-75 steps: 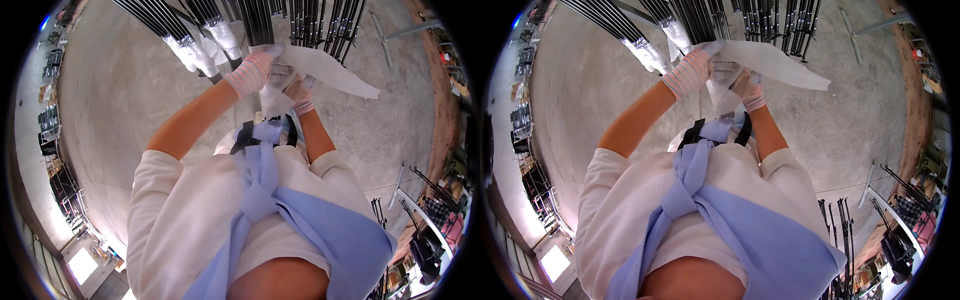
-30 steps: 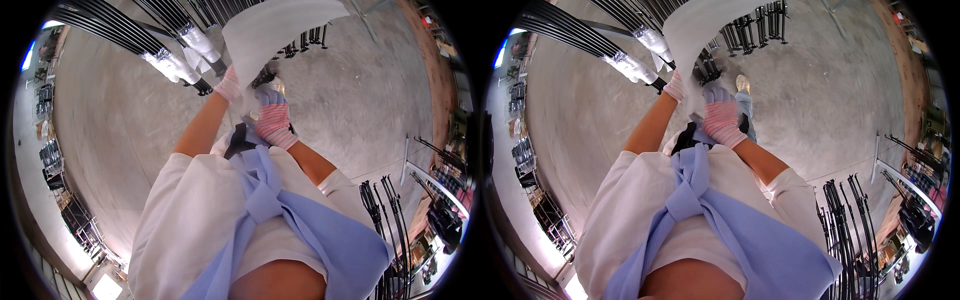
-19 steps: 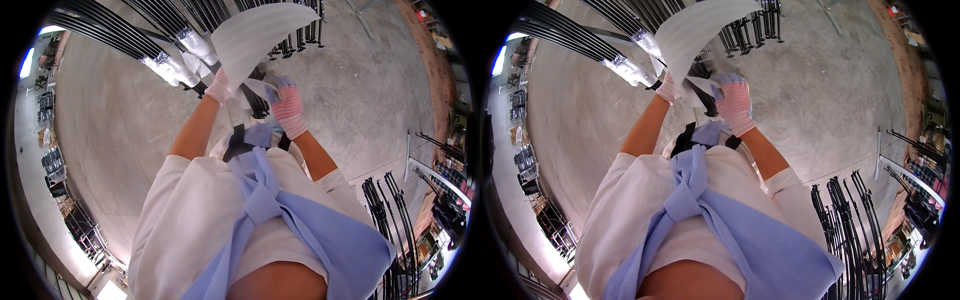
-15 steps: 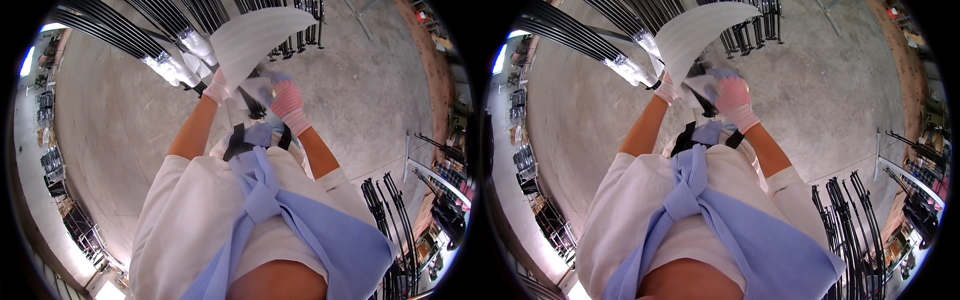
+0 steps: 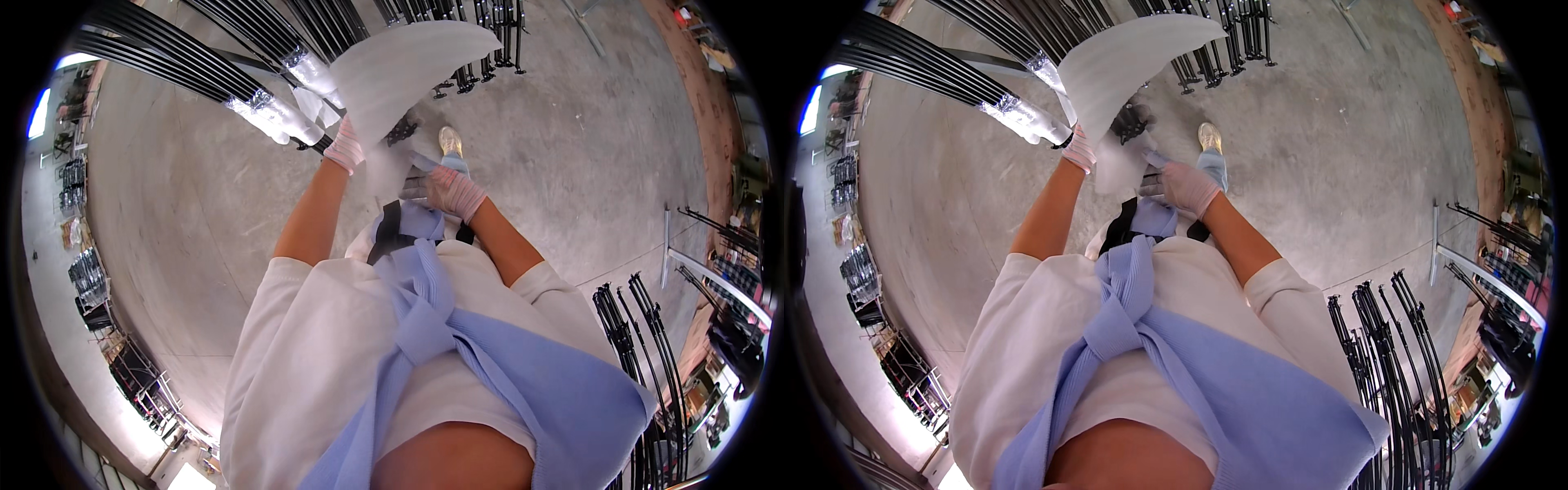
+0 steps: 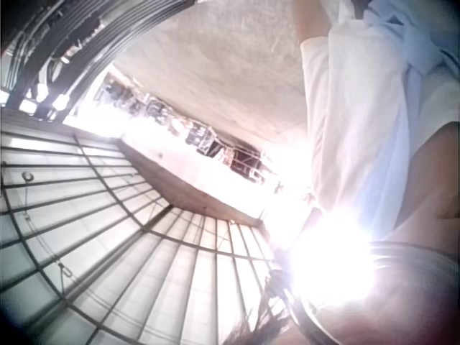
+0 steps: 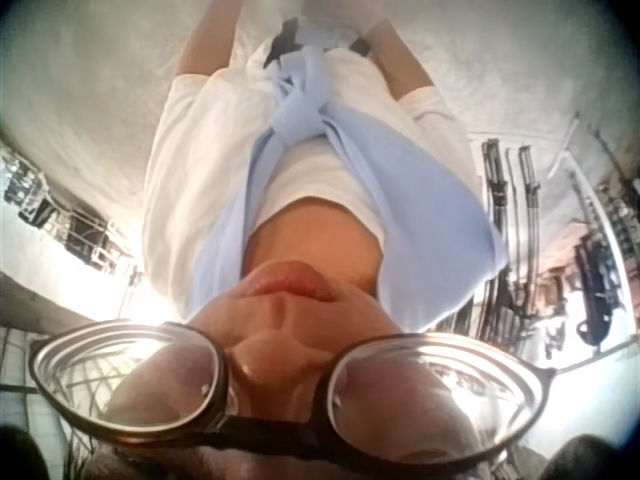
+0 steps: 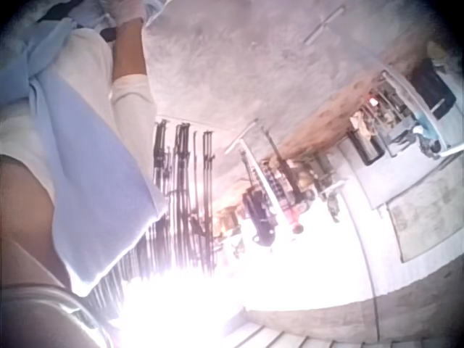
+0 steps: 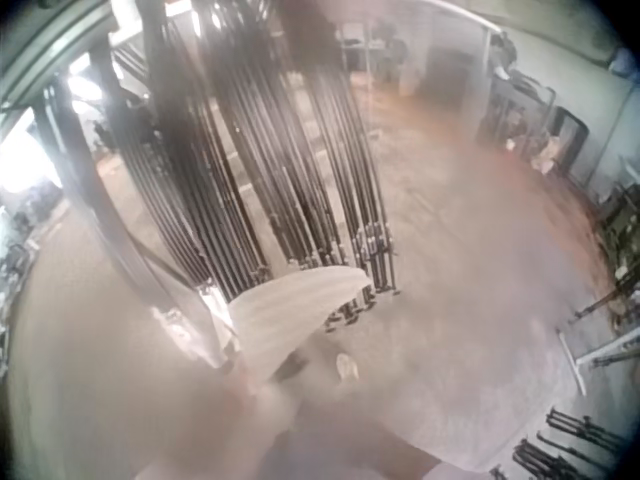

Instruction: The person wraps white protective material around the ends of multiple long black poles. They tear off pieces of the material, wrap them around the pole ends, and then place the wrapped poles back into a vertical rack. The process is repeated for several poles.

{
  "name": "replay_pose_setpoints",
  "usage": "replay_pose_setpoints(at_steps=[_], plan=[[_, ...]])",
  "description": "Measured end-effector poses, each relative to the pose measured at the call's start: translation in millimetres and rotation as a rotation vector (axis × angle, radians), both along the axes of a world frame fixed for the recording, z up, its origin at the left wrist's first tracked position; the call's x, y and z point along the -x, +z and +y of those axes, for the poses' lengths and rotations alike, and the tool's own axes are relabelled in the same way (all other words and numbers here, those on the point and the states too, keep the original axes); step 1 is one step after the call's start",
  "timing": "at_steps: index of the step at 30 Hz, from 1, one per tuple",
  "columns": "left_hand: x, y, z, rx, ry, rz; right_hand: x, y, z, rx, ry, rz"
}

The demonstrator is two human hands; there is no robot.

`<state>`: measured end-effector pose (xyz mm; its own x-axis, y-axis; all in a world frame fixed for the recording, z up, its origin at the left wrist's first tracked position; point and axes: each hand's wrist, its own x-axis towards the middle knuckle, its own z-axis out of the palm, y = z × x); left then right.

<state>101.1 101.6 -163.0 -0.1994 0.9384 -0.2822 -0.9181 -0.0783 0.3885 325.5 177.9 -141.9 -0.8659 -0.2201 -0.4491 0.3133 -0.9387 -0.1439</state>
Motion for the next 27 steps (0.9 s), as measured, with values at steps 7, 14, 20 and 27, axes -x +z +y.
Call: replay_pose_setpoints(at_steps=[7, 14, 20, 27], plan=[[-3.9, 16.1, -0.3, 0.061, 0.06, 0.08, 14.7, 73.7, 1.1, -0.26, -0.114, -0.299], [-26.7, 91.9, 1.9, 0.016, -0.044, 0.377, 8.6, 91.9, 4.7, -0.199, -0.199, -0.201], [-41.0, 121.5, 3.5, -0.033, -0.094, 0.676, 25.9, 106.2, -0.8, -0.05, -0.48, -0.227], [-10.7, 68.9, -2.1, -0.093, -0.135, 1.696, 39.2, 110.0, -11.2, -0.057, -0.681, 0.048]])
